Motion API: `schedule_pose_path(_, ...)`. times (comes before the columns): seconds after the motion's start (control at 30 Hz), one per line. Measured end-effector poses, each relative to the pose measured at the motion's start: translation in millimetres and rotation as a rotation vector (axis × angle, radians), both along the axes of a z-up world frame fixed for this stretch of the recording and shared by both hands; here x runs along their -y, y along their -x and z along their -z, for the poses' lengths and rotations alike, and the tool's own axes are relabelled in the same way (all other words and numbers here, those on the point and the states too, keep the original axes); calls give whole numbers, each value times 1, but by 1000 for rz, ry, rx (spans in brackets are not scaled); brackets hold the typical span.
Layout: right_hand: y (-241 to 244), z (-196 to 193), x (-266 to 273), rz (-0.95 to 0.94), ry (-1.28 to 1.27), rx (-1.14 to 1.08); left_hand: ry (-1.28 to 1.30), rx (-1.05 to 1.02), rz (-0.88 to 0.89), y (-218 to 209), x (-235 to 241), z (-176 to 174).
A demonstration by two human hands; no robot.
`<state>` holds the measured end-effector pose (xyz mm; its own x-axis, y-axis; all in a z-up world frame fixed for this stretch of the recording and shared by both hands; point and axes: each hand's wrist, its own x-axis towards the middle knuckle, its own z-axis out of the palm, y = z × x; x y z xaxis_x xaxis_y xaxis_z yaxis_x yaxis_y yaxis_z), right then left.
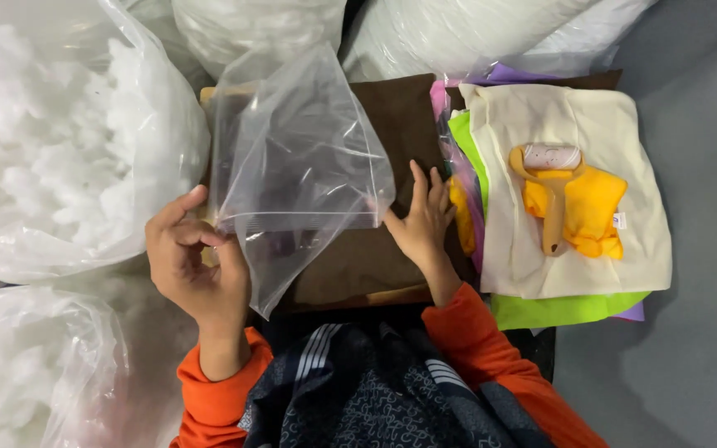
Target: Stuffing a pillowcase with fiberfill, zipping it shut, cleaning it with a lint roller, and placing it in a plastic bag.
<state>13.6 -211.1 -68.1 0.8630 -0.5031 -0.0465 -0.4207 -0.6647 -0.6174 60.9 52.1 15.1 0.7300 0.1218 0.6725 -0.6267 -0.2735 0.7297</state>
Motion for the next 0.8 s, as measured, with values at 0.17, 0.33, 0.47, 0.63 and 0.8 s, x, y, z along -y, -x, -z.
schedule_pose_path(0.17,-26,-8,-10,7,-159,-58,-93,190,-173,-12,-10,35)
schedule_pose_path(0.33,-55,57,32,-72,-251,46,-130,198,-191,-9,3,16)
schedule_pose_path(0.47,-38,-19,58,-229,-101,367,-152,244,-125,-8,0,15)
schedule_pose_path(0.63,31,-135,122,-418,158,422,-118,268,-123,-1,0,11)
schedule_pose_path(0.8,72,-156,185,-89,577,-336,-238,36,250,22,33,14)
